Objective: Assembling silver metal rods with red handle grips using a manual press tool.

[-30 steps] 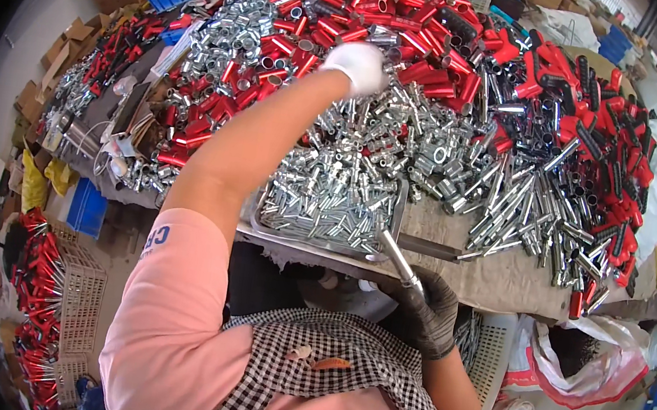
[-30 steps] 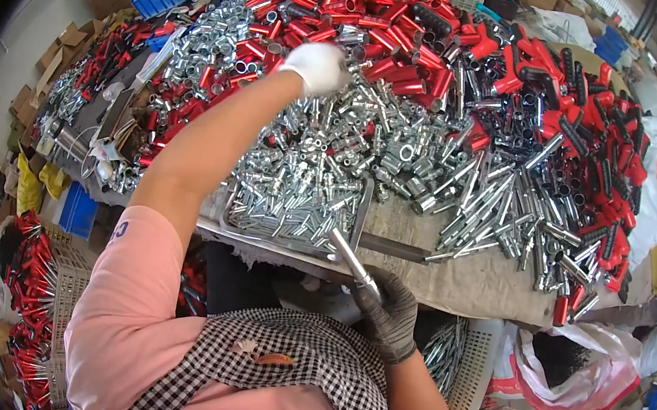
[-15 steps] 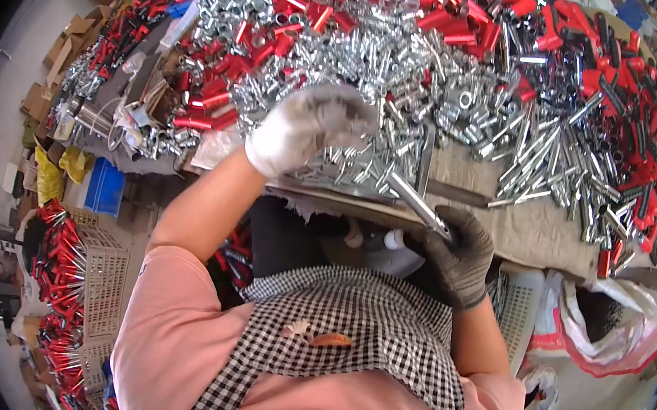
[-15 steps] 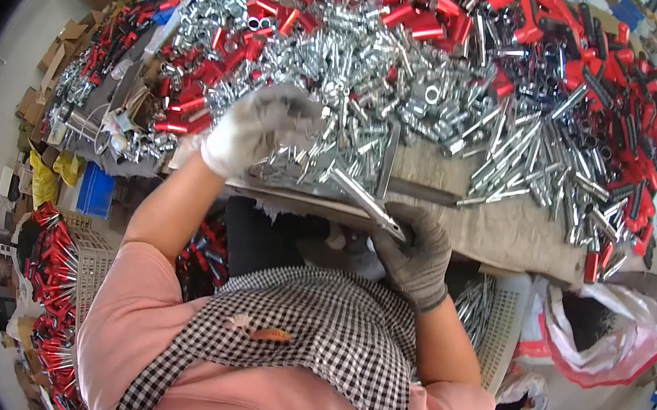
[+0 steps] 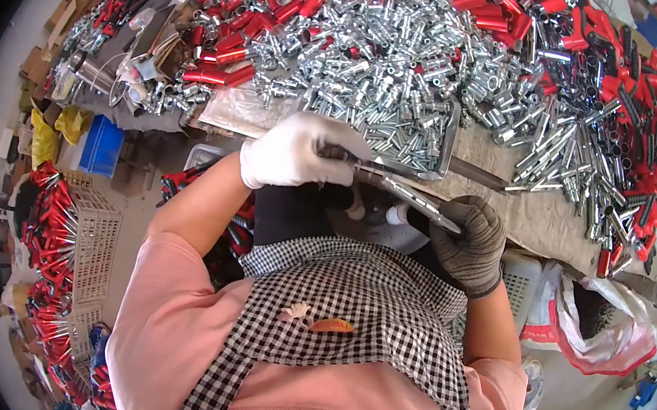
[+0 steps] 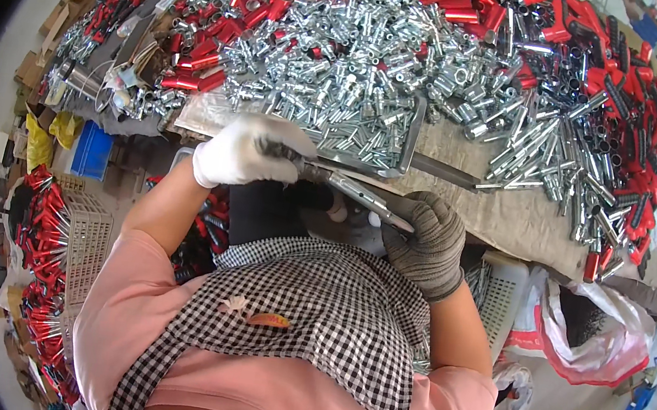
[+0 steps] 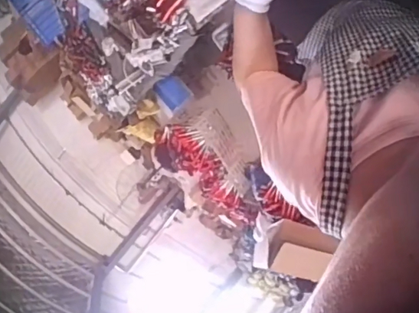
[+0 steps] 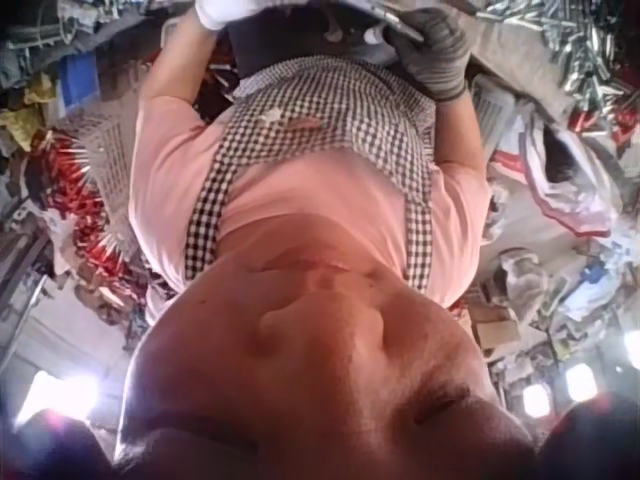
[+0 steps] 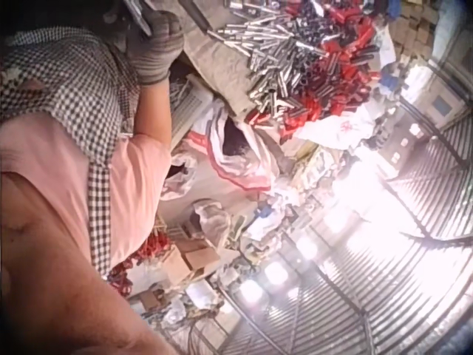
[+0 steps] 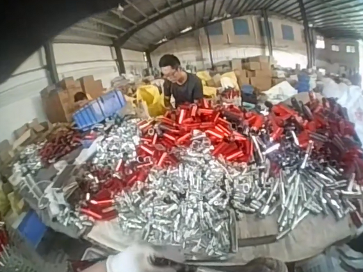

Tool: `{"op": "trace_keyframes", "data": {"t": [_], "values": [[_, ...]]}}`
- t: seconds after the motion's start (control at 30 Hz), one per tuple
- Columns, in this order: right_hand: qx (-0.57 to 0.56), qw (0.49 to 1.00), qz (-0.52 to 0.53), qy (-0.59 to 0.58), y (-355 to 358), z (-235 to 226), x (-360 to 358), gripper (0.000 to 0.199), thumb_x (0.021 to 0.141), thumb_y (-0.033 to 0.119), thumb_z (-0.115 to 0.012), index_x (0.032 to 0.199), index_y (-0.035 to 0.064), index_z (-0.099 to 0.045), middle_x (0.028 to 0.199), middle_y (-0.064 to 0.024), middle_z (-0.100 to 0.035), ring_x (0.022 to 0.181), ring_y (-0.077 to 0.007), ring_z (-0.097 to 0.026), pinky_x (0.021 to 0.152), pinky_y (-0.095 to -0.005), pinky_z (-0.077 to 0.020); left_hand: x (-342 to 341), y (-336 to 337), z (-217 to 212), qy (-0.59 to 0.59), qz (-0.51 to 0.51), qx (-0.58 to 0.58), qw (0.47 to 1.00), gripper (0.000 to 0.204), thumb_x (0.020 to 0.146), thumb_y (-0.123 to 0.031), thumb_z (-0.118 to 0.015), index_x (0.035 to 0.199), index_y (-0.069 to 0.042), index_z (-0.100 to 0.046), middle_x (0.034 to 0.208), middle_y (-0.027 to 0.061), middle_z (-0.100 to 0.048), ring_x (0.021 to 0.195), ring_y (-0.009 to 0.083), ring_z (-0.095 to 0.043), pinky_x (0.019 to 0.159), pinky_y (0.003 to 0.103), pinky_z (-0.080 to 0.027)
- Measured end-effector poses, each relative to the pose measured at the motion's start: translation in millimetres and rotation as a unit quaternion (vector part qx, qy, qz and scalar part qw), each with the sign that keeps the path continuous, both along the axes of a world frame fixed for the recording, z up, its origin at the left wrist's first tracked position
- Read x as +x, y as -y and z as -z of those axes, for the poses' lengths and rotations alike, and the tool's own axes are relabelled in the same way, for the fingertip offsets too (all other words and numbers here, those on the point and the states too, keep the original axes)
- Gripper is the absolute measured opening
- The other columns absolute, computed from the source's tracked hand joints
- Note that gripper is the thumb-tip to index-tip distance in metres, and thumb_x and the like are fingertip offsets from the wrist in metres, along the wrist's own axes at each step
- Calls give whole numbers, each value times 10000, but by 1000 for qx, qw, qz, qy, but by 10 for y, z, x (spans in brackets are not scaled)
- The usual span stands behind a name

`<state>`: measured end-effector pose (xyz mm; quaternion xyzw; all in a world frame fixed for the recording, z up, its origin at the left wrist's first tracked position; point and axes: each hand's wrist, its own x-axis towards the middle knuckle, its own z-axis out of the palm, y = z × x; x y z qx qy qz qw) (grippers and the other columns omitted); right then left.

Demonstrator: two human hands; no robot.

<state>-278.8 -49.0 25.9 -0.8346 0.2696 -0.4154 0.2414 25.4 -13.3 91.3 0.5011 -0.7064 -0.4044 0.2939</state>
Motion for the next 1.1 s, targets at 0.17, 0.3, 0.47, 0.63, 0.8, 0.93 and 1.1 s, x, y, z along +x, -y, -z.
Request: {"op": "trace_keyframes", "data": {"t": [0.17, 0.3, 0.47, 0.63, 0.8, 0.93, 1.1], "values": [[102, 993, -49, 37, -87, 99, 87, 280, 719, -43, -741, 939, 62, -602, 869, -96, -648, 778, -185, -653, 664, -313, -527, -233, -40, 226, 7, 75, -137, 988, 313, 720, -120, -742, 1018, -30, -705, 972, 143, -694, 835, 294, -684, 782, 372, -543], [271, 936, -159, 160, -218, 108, 348, 650, 710, -12, -824, 1271, 38, -500, 1117, -122, -651, 1017, -198, -645, 833, -344, -543, -423, -81, 348, -21, 135, -217, 967, 303, 714, -115, -790, 988, -29, -692, 889, 123, -677, 806, 298, -665, 702, 376, -533], [316, 921, -201, 109, -153, 99, 385, 713, 721, 97, -862, 1335, -22, -519, 1215, -94, -648, 1082, -175, -624, 932, -325, -504, -396, -21, 389, -14, 156, -297, 942, 310, 702, -113, -784, 978, -12, -686, 886, 133, -670, 790, 319, -653, 701, 394, -530], [381, 913, -134, 49, -97, 211, 349, 490, 760, 87, -829, 1195, -16, -629, 1127, -81, -677, 997, -138, -626, 887, -313, -510, -335, 46, 505, 36, 133, -277, 951, 288, 691, -164, -778, 930, -31, -689, 886, 110, -676, 775, 305, -663, 682, 395, -538], [419, 896, -111, 96, -6, 239, 344, 475, 769, 119, -823, 1192, 1, -641, 1128, -83, -672, 998, -145, -629, 885, -310, -501, -428, 241, 526, 62, 157, -310, 936, 198, 687, -152, -758, 867, -86, -709, 918, 60, -677, 754, 257, -662, 608, 366, -539], [368, 924, -103, 20, 169, 181, 215, 483, 790, 134, -812, 1211, -8, -622, 1023, -62, -682, 963, -158, -634, 879, -309, -510, -401, 539, 535, 97, 236, -432, 865, 166, 680, -209, -735, 845, -220, -729, 997, 11, -670, 762, 218, -658, 602, 342, -536], [396, 903, -30, 165, 426, 329, -25, 338, 852, 125, -754, 1143, -8, -644, 1005, -84, -697, 920, -157, -644, 819, -317, -537, -653, 1155, 61, 219, 130, -337, 906, 501, 683, -360, -799, 1080, -86, -663, 965, 65, -676, 754, 309, -649, 663, 406, -533]]}}
